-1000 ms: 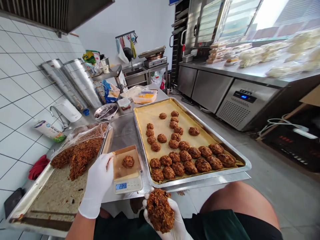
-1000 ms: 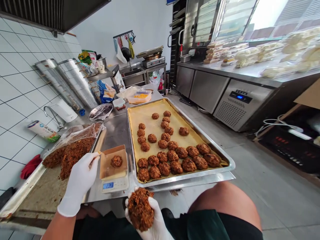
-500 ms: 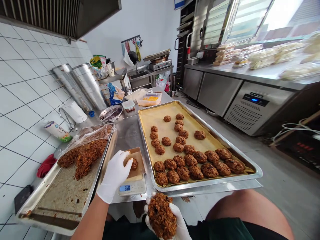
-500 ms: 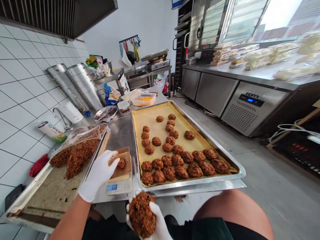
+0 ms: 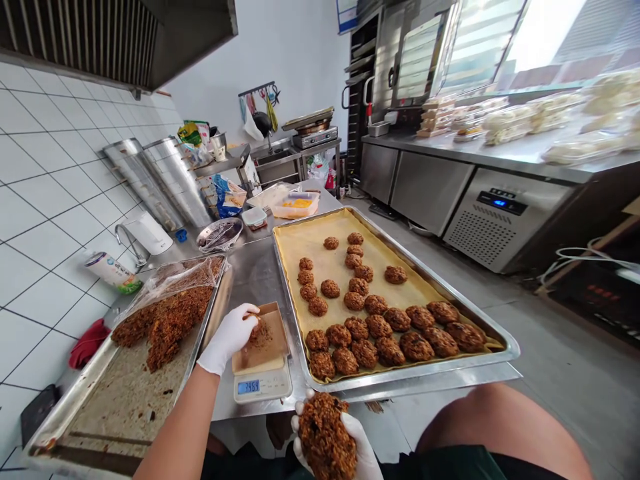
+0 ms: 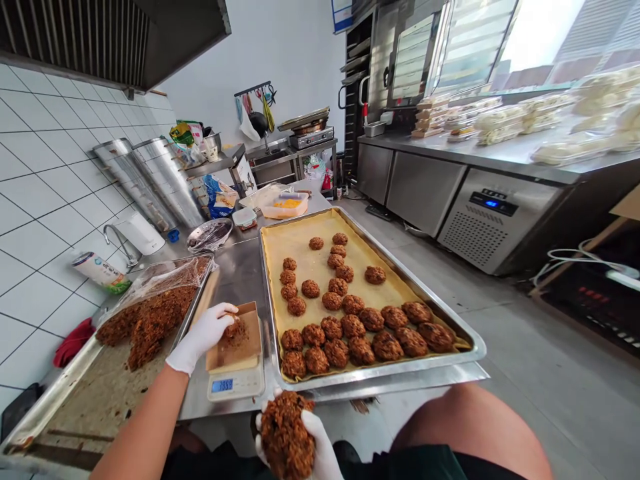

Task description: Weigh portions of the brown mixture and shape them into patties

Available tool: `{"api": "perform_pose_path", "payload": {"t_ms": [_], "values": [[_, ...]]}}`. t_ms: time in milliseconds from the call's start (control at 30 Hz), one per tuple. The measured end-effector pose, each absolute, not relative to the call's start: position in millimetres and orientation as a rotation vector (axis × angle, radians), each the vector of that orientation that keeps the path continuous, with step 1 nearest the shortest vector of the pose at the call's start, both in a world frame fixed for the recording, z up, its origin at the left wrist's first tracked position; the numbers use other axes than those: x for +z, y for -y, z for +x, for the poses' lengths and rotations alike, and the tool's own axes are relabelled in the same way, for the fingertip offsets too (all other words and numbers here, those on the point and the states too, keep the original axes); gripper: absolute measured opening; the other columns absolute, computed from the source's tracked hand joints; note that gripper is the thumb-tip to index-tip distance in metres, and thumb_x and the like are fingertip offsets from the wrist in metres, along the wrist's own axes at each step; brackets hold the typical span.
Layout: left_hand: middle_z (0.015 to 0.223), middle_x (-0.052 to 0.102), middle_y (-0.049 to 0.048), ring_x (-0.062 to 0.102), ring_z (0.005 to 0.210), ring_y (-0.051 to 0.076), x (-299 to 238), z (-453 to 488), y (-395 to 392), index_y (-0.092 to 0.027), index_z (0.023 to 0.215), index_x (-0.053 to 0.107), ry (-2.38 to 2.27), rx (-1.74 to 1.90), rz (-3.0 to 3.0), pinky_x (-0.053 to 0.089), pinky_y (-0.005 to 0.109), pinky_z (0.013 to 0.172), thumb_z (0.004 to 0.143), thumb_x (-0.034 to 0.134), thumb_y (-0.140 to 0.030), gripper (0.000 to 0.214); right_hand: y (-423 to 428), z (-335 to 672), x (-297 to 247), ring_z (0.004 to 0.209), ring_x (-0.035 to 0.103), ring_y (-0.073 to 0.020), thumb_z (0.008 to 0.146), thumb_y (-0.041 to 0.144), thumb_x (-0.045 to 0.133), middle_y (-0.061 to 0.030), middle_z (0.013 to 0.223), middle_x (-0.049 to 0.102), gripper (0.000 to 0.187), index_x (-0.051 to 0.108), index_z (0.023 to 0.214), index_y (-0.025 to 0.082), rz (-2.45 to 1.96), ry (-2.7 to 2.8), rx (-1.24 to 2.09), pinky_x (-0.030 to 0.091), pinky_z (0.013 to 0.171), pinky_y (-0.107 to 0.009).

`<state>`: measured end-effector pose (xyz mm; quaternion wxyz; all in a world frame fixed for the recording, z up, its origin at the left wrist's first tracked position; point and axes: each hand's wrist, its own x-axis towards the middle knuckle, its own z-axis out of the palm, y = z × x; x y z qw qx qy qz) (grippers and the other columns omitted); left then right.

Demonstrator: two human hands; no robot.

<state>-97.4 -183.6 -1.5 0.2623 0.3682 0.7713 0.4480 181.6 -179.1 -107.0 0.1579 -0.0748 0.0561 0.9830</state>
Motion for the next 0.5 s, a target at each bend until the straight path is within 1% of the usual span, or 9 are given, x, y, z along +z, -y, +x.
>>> {"api": "perform_pose_path", "payload": {"t_ms": [67,133,200,267,300,367,433,467,500], "values": [[0.094,0.075,0.0091,0.068,0.088,0.024,4.0,-99.0,187.8,-0.018,0.097,0.073,-1.945,1.355,0.872,0.048,0.031,0.072,0.081,0.068,-0.035,0.024,178.0,181.1,-107.2,0.109,0.070,-0.0275,0.075,0.039,0.082,-0.0104,0.116,0.078,0.040,0.077,0.112,0.024,-0.196,-0.165,2.827,0.049,0.096,-0.041],[0.089,0.072,0.0057,0.067,0.080,0.018,8.5,-94.0,195.3,-0.018,0.100,0.071,-1.806,1.520,0.775,0.045,0.025,0.064,0.082,0.070,-0.040,0.028,176.9,180.6,-107.3,0.109,0.070,-0.0273,0.074,0.039,0.082,-0.0098,0.116,0.078,0.042,0.077,0.114,0.026,-0.180,-0.164,2.839,0.048,0.097,-0.042],[0.084,0.069,0.0016,0.064,0.073,0.013,11.1,-84.3,204.4,-0.020,0.097,0.069,-1.680,1.683,0.699,0.044,0.022,0.061,0.082,0.072,-0.040,0.025,176.2,179.8,-107.6,0.109,0.070,-0.0275,0.075,0.040,0.081,-0.0095,0.116,0.078,0.041,0.077,0.114,0.026,-0.176,-0.155,2.845,0.048,0.098,-0.042],[0.080,0.066,0.0003,0.064,0.073,0.012,12.0,-72.5,213.4,-0.020,0.090,0.067,-1.564,1.800,0.639,0.046,0.022,0.063,0.083,0.069,-0.038,0.020,175.8,178.8,-107.9,0.109,0.070,-0.0276,0.076,0.039,0.080,-0.0094,0.116,0.078,0.040,0.077,0.113,0.026,-0.179,-0.146,2.852,0.048,0.099,-0.042],[0.082,0.068,0.0014,0.066,0.077,0.014,12.1,-66.5,217.6,-0.020,0.088,0.067,-1.514,1.836,0.620,0.049,0.024,0.066,0.084,0.068,-0.038,0.019,175.7,178.2,-108.0,0.109,0.070,-0.0277,0.075,0.039,0.080,-0.0093,0.116,0.078,0.039,0.078,0.112,0.026,-0.181,-0.145,2.858,0.048,0.099,-0.042],[0.100,0.072,0.0061,0.070,0.093,0.020,12.0,-55.6,224.9,-0.019,0.095,0.070,-1.405,1.885,0.576,0.054,0.031,0.079,0.082,0.069,-0.032,0.019,175.7,177.0,-107.7,0.108,0.070,-0.0275,0.074,0.040,0.081,-0.0089,0.115,0.078,0.040,0.078,0.111,0.026,-0.187,-0.145,2.869,0.048,0.099,-0.042],[0.122,0.071,0.0104,0.070,0.105,0.024,11.6,-46.9,231.5,-0.019,0.110,0.071,-1.308,1.935,0.478,0.055,0.037,0.090,0.078,0.074,-0.024,0.033,175.8,176.1,-106.6,0.108,0.070,-0.0271,0.074,0.040,0.082,-0.0083,0.115,0.078,0.040,0.078,0.111,0.026,-0.201,-0.145,2.879,0.048,0.100,-0.042],[0.128,0.069,0.0118,0.071,0.105,0.024,11.4,-43.7,234.7,-0.019,0.117,0.070,-1.280,1.960,0.417,0.055,0.036,0.090,0.077,0.075,-0.020,0.041,175.8,175.9,-105.7,0.108,0.070,-0.0269,0.073,0.040,0.082,-0.0082,0.115,0.078,0.041,0.078,0.111,0.026,-0.210,-0.145,2.882,0.048,0.100,-0.042],[0.128,0.069,0.0132,0.072,0.100,0.023,11.2,-41.1,237.9,-0.019,0.122,0.068,-1.267,1.978,0.359,0.056,0.034,0.087,0.076,0.077,-0.018,0.046,175.8,175.8,-104.8,0.108,0.070,-0.0265,0.073,0.039,0.082,-0.0083,0.114,0.078,0.041,0.078,0.111,0.025,-0.222,-0.143,2.882,0.049,0.100,-0.041]]}}
